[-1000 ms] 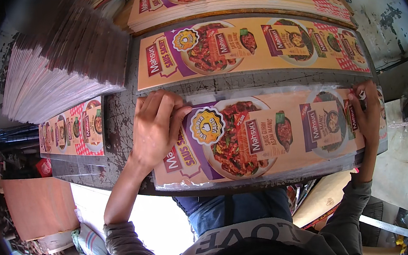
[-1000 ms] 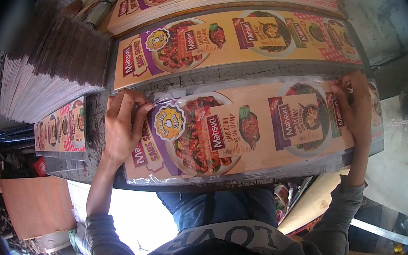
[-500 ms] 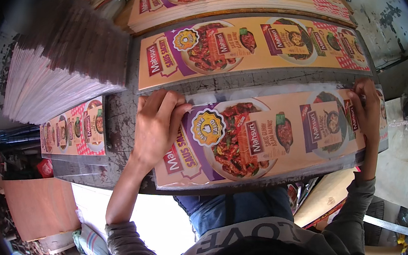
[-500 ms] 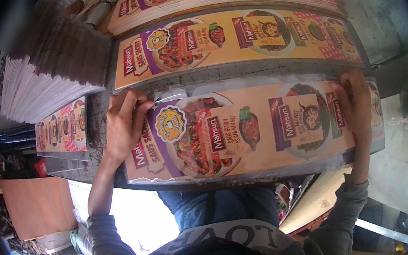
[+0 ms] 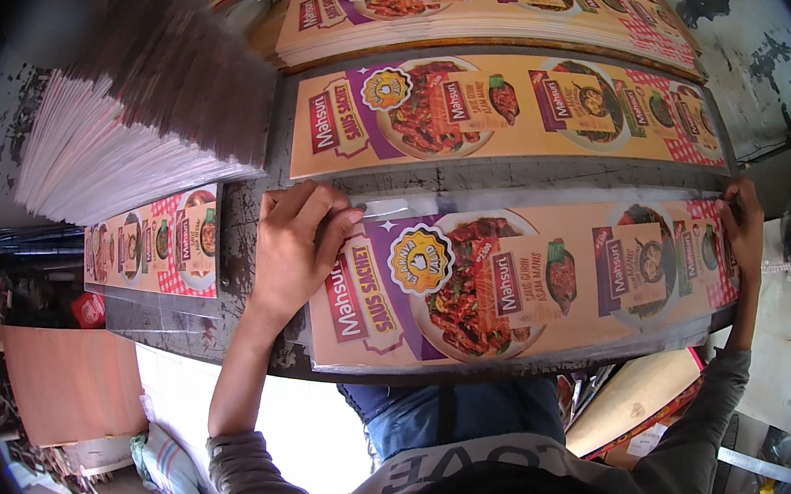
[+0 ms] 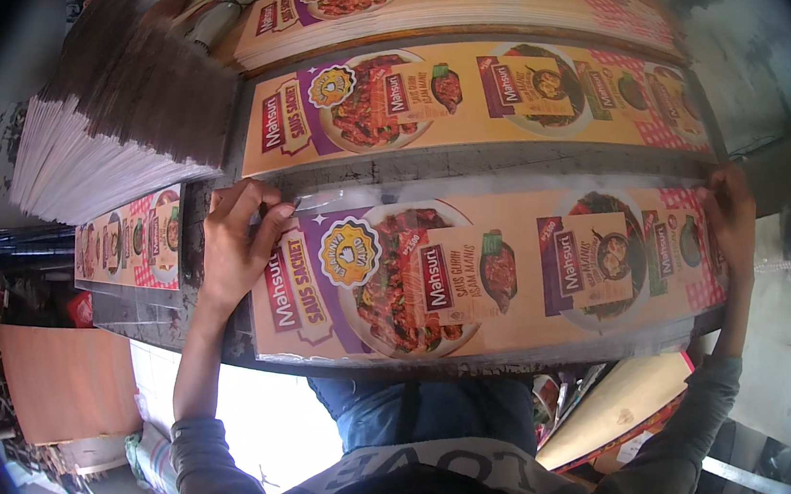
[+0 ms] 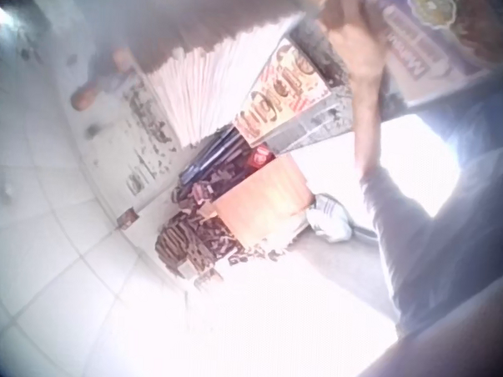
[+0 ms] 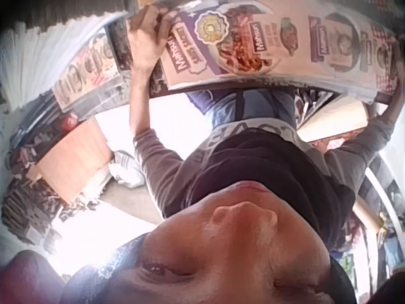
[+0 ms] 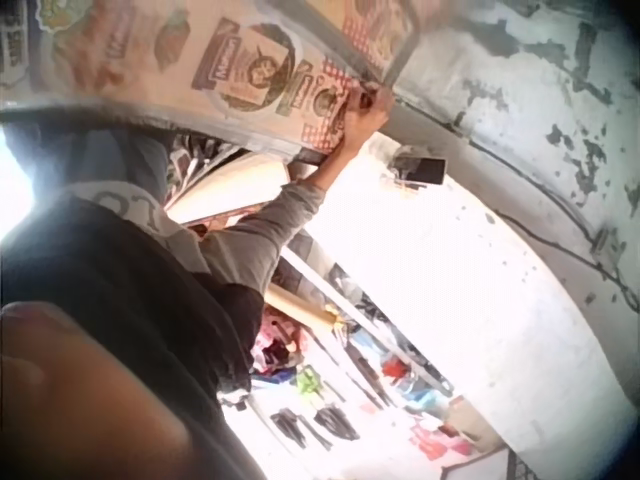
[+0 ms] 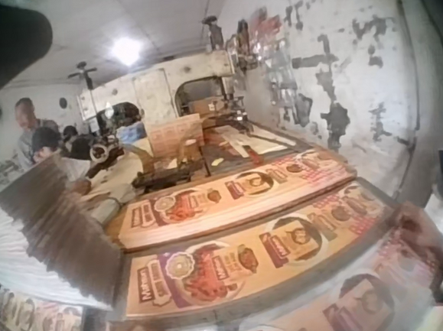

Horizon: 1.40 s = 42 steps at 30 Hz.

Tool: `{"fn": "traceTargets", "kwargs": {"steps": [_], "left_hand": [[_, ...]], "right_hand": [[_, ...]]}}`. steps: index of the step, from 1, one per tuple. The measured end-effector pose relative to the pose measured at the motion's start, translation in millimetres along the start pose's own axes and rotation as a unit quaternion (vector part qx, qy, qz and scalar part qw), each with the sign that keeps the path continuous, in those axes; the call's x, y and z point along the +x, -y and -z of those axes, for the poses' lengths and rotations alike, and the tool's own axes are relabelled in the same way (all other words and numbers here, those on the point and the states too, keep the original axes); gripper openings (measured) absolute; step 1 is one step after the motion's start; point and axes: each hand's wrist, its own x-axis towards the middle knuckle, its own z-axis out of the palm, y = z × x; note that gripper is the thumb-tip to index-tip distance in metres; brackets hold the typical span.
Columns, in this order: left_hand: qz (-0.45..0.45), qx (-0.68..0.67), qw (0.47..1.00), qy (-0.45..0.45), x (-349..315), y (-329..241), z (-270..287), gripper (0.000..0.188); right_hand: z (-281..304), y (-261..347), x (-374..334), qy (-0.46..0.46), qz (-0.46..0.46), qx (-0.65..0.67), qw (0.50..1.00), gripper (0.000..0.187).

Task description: The person inserts printed paper strips into clear plastic sleeves one by one by hand.

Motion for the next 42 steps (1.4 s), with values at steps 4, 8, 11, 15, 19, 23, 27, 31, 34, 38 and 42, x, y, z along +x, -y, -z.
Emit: {"fn": "traceTargets", "kwargs": {"steps": [4, 8, 11, 15, 19, 23, 27, 31, 34, 38, 42], "left_hand": [[0.015, 0.001, 1.0, 0.013, -1.4, 0.5, 1.0, 0.009], [0.038, -0.013, 0.999, 0.029, -1.1, -0.5, 0.6, 0.009], [0.025, -0.011, 0.999, 0.023, 0.6, -1.2, -0.4, 0.009], [0.03, -0.003, 0.999, 0.026, 2.2, -3.0, -0.2, 0.009], [0.032, -0.01, 0.999, 0.028, 2.6, -2.2, -1.5, 0.013], [0.041, -0.017, 0.998, 0.037, 1.5, -0.7, -1.8, 0.013], [0.039, -0.019, 0.998, 0.037, 2.8, -1.1, -1.2, 0.013], [0.062, -0.022, 0.997, 0.043, 0.4, -0.3, -3.6, 0.013], [0.07, -0.041, 0.995, 0.049, -2.1, 1.5, -0.9, 0.013], [0.072, -0.052, 0.995, 0.052, 2.6, -0.9, -6.6, 0.013], [0.02, 0.005, 1.0, 0.02, 0.5, -0.9, -4.5, 0.015]], "right_hand": [[-3.8, -0.5, 2.1, -0.005, -0.001, -0.011, 1.0, 0.018], [-3.3, -6.0, 3.2, -0.007, -0.007, -0.028, 1.0, 0.018], [-4.4, -7.2, 3.7, -0.016, 0.009, -0.03, 0.999, 0.017], [-5.1, -3.0, 5.1, -0.014, 0.01, -0.048, 0.999, 0.02], [-1.9, -7.6, 3.2, 0.002, -0.017, -0.068, 0.998, 0.02], [-12.9, 7.5, -1.9, -0.013, -0.046, -0.228, 0.972, 0.034], [-37.2, 72.0, -24.7, 0.019, 0.068, -0.189, 0.979, 0.054], [-82.7, 196.3, -36.2, 0.158, 0.07, -0.115, 0.978, 0.074], [-111.2, 271.9, -38.8, 0.228, 0.176, 0.02, 0.957, 0.082], [-154.8, 320.9, -58.8, 0.202, 0.264, 0.041, 0.942, 0.093], [-157.3, 318.6, -54.0, 0.193, 0.273, 0.063, 0.941, 0.092]]}}
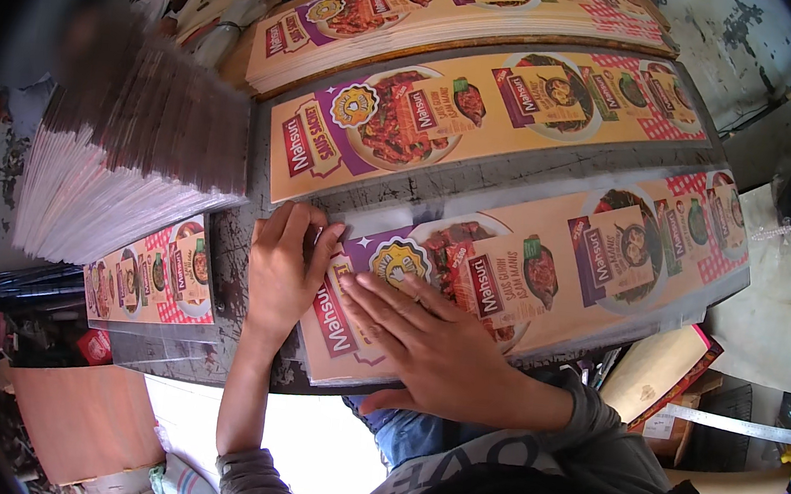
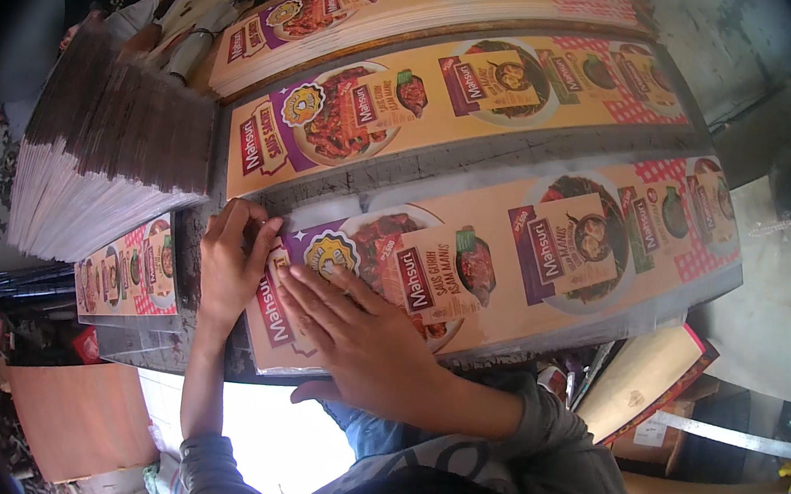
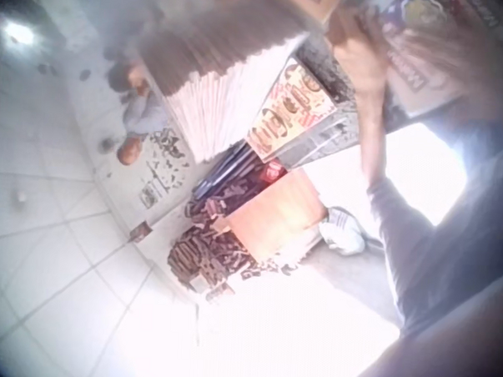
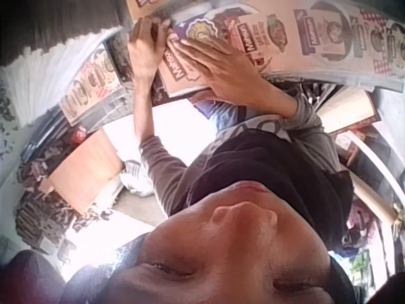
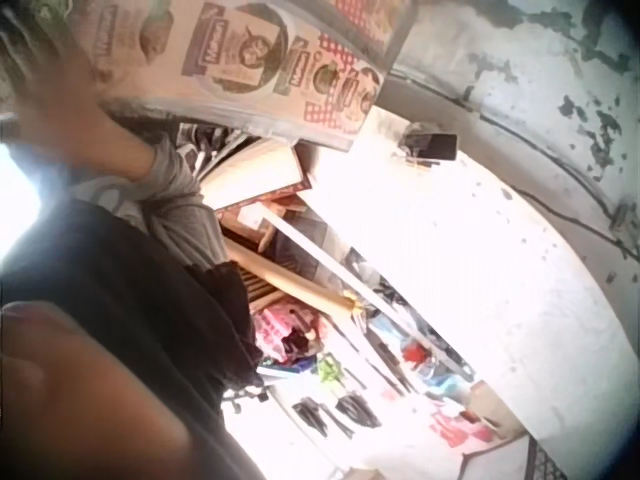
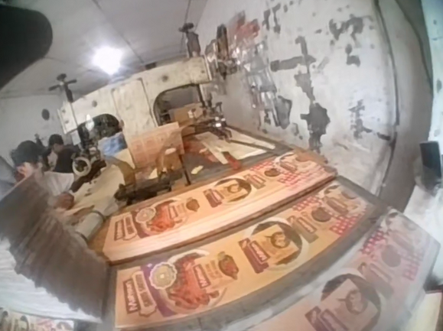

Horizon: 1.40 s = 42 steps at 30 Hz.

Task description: The person inserts printed paper strips into clear plastic sleeves one by one by hand.

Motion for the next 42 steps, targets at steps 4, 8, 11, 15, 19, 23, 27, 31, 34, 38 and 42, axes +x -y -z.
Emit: {"fn": "traceTargets", "kwargs": {"steps": [4, 8, 11, 15, 19, 23, 27, 31, 34, 38, 42], "left_hand": [[0.009, 0.012, 1.0, 0.009, -2.1, 2.9, -0.9, 0.018], [0.017, 0.018, 1.0, 0.007, -3.4, 5.1, 0.7, 0.02], [0.007, 0.037, 0.999, 0.006, -1.1, 3.9, 2.6, 0.02], [0.008, 0.034, 0.999, 0.01, 0.6, 4.8, 1.1, 0.021], [0.012, 0.036, 0.999, 0.009, -1.3, 6.2, 0.0, 0.021], [0.01, 0.044, 0.999, 0.002, -1.3, 4.9, 1.2, 0.022], [0.01, 0.049, 0.999, 0.003, -1.2, 5.1, 0.8, 0.022], [0.014, 0.059, 0.998, 0.01, -1.2, 5.3, 2.1, 0.022], [0.009, 0.058, 0.998, 0.005, -1.7, 4.8, 1.7, 0.023], [0.004, 0.074, 0.997, 0.004, -1.4, 4.5, 1.8, 0.024], [0.004, 0.09, 0.996, 0.005, -2.2, 2.9, 2.1, 0.025]], "right_hand": [[30.9, -23.0, -14.7, 0.041, -0.038, -0.049, 0.997, 0.092], [55.6, -49.1, -36.9, 0.064, -0.124, -0.079, 0.987, 0.095], [70.3, -70.2, -54.3, 0.053, -0.176, -0.128, 0.975, 0.095], [90.0, -102.6, -85.9, -0.009, -0.233, -0.167, 0.958, 0.087], [104.3, -123.3, -107.5, -0.022, -0.285, -0.184, 0.94, 0.065], [113.9, -153.2, -135.1, -0.061, -0.311, -0.179, 0.931, 0.06], [124.8, -181.2, -163.2, -0.073, -0.36, -0.202, 0.908, 0.053], [131.9, -198.6, -179.7, -0.08, -0.391, -0.222, 0.889, 0.054], [137.9, -205.6, -187.0, -0.087, -0.405, -0.226, 0.882, 0.053], [142.5, -214.0, -193.5, -0.107, -0.431, -0.222, 0.868, 0.054], [143.1, -219.4, -196.7, -0.123, -0.44, -0.21, 0.864, 0.054]]}}
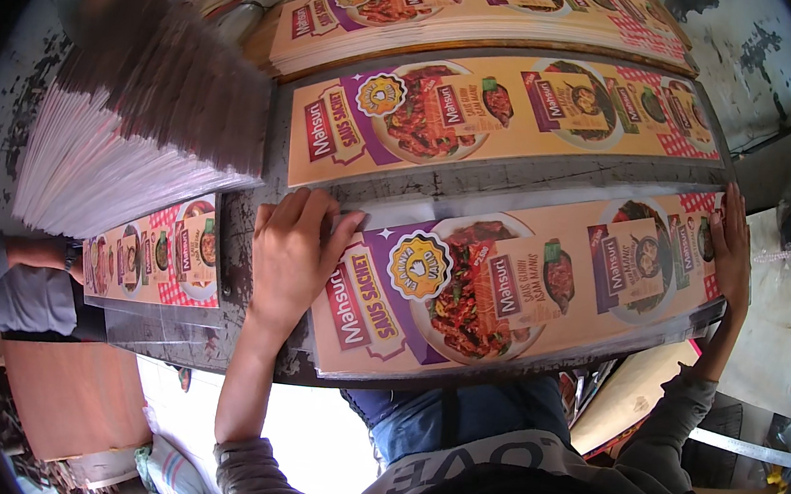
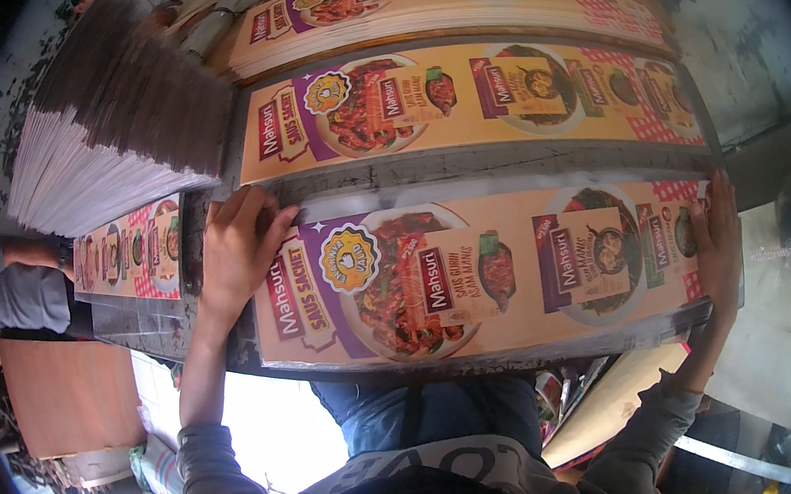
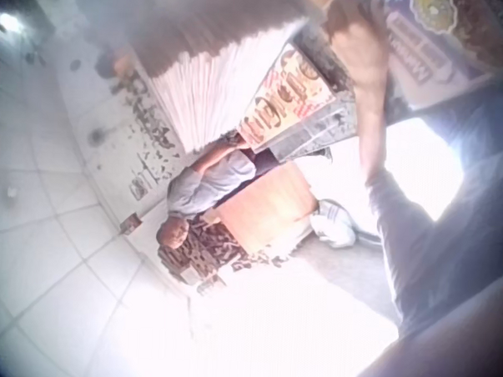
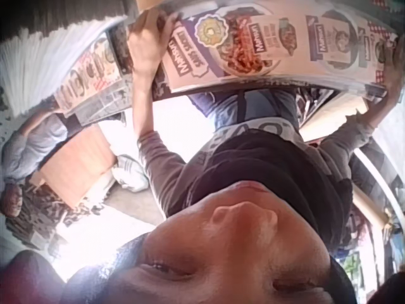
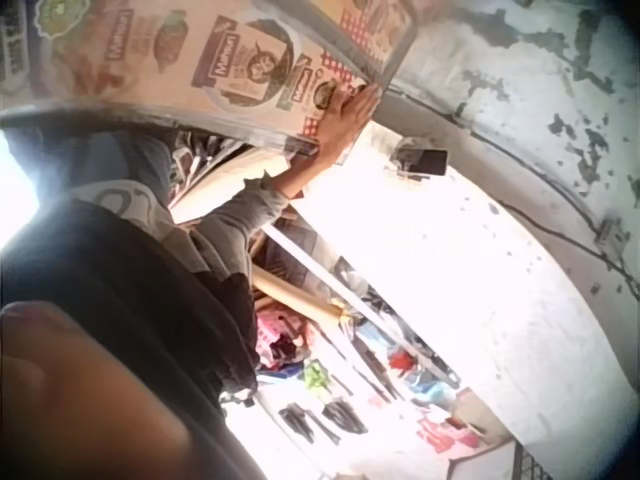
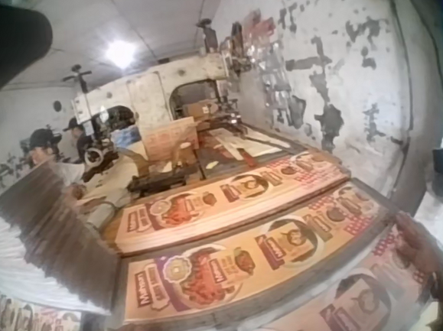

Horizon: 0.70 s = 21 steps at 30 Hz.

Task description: The person inserts printed paper strips into clear plastic sleeves one by one by hand.

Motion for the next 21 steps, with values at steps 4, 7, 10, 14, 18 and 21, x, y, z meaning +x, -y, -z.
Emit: {"fn": "traceTargets", "kwargs": {"steps": [4, 7, 10, 14, 18, 21], "left_hand": [[-0.009, 0.009, 1.0, -0.011, -1.1, 0.2, 4.7, 0.021], [0.051, -0.106, 0.991, 0.056, -4.2, 2.7, 16.1, 0.017], [0.095, -0.167, 0.98, 0.045, -10.9, -9.3, 27.4, 0.022], [0.121, -0.092, 0.988, 0.012, -49.5, -20.5, 35.8, 0.032], [0.192, -0.097, 0.977, -0.003, -84.0, -27.1, 37.7, 0.036], [0.246, -0.114, 0.963, -0.005, -94.0, -42.6, 36.4, 0.035]], "right_hand": [[-1.3, 3.3, 2.0, 0.004, -0.019, -0.021, 1.0, 0.054], [-2.4, 4.0, 1.3, -0.032, -0.049, 0.128, 0.99, 0.052], [10.6, -1.8, -4.3, -0.041, -0.046, 0.076, 0.995, 0.05], [1.0, -31.1, -10.5, -0.081, -0.083, 0.148, 0.982, 0.046], [6.2, -49.7, -18.1, -0.126, -0.173, 0.186, 0.959, 0.044], [3.5, -57.0, -17.9, -0.131, -0.175, 0.171, 0.961, 0.046]]}}
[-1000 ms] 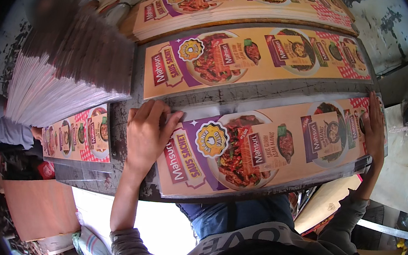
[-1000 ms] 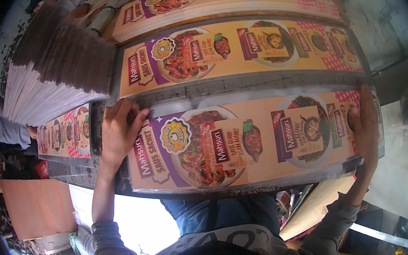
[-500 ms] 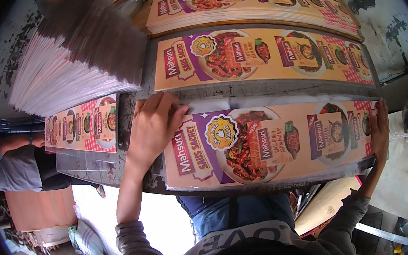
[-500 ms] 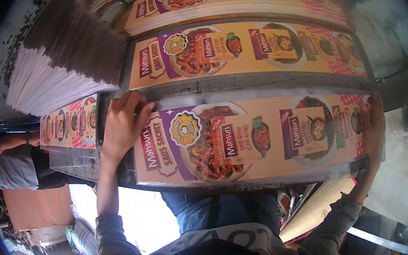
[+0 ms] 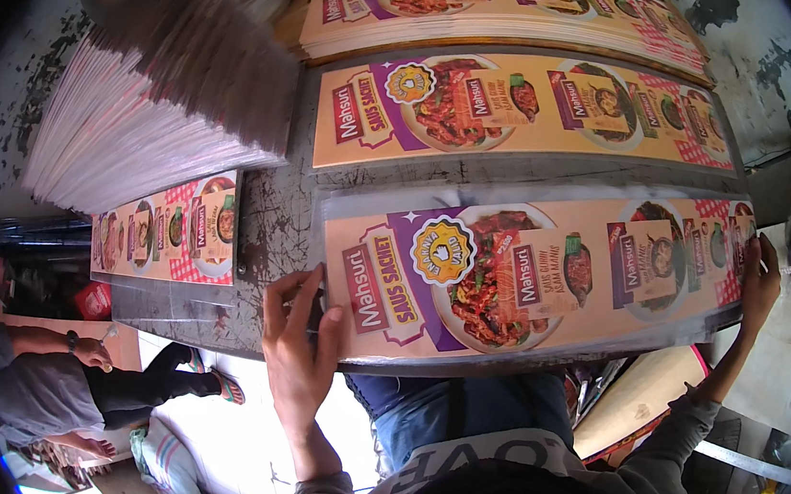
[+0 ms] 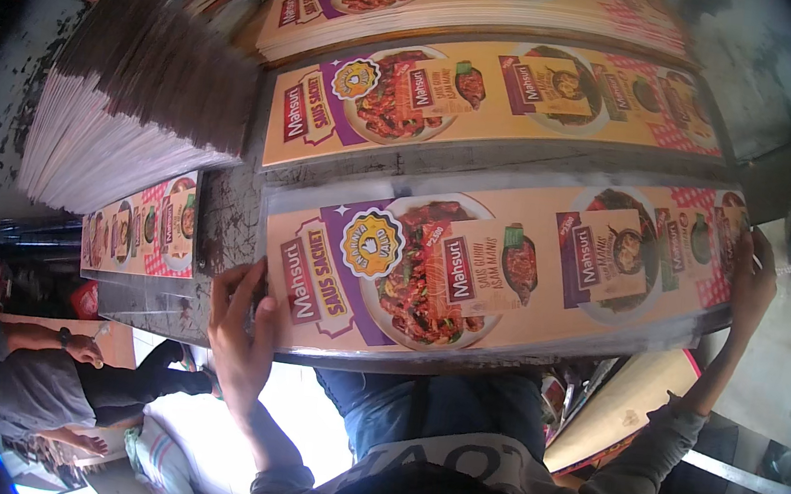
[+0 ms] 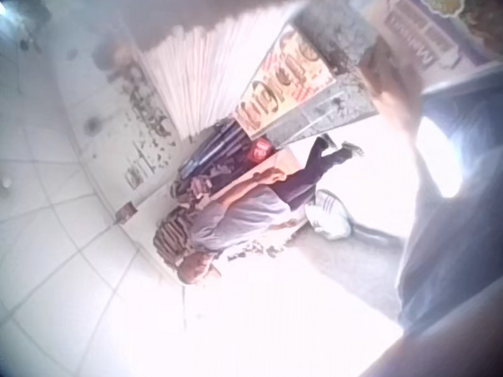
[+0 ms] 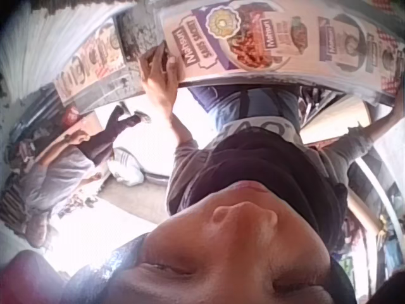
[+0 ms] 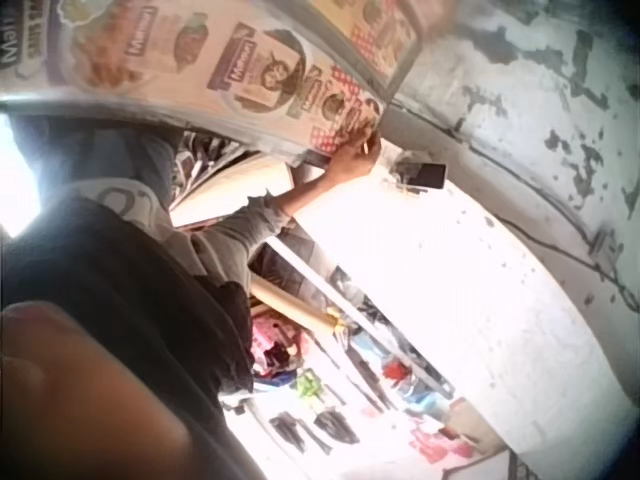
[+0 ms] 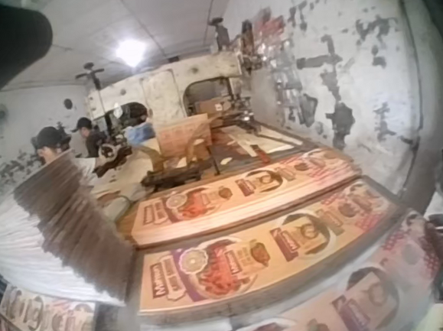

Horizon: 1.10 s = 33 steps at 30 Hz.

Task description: The person inserts printed paper strips into clear plastic sleeves one by one by hand.

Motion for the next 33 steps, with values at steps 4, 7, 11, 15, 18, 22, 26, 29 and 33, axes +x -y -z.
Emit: {"fn": "traceTargets", "kwargs": {"steps": [4, 7, 11, 15, 18, 22, 26, 29, 33], "left_hand": [[-0.001, -0.001, 1.0, -0.014, -5.4, 0.6, -2.4, 0.042], [-0.007, -0.046, 0.999, -0.02, -4.6, -0.1, 0.5, 0.039], [0.002, -0.124, 0.992, -0.022, -4.4, 5.2, -0.3, 0.04], [-0.005, -0.243, 0.97, -0.013, -3.8, 12.2, 2.9, 0.043], [0.074, -0.439, 0.895, 0.029, -5.5, -0.4, -6.1, 0.056], [0.125, -0.546, 0.827, 0.042, -5.3, -3.7, -7.7, 0.066], [0.08, -0.6, 0.792, 0.082, -8.9, 17.7, -8.7, 0.078], [0.059, -0.734, 0.667, 0.118, -4.3, 32.6, -13.6, 0.085], [0.058, -0.729, 0.676, 0.096, -3.3, 21.8, -15.6, 0.086]], "right_hand": [[0.6, 3.4, 4.6, -0.005, -0.004, 0.0, 1.0, 0.045], [3.3, -11.4, 12.6, -0.015, 0.01, -0.019, 1.0, 0.044], [6.6, -17.9, 15.8, 0.003, -0.005, -0.006, 1.0, 0.043], [6.8, -4.0, 10.3, 0.011, -0.012, -0.012, 1.0, 0.044], [-1.4, 31.4, -11.0, 0.005, -0.027, -0.109, 0.994, 0.041], [-23.7, 118.4, -75.5, -0.05, 0.202, -0.005, 0.978, 0.032], [-40.4, 188.2, -168.4, 0.228, 0.415, 0.253, 0.843, 0.021], [-63.3, 235.9, -221.5, 0.329, 0.513, 0.397, 0.687, 0.029], [-76.5, 261.3, -249.7, 0.343, 0.537, 0.222, 0.738, 0.048]]}}
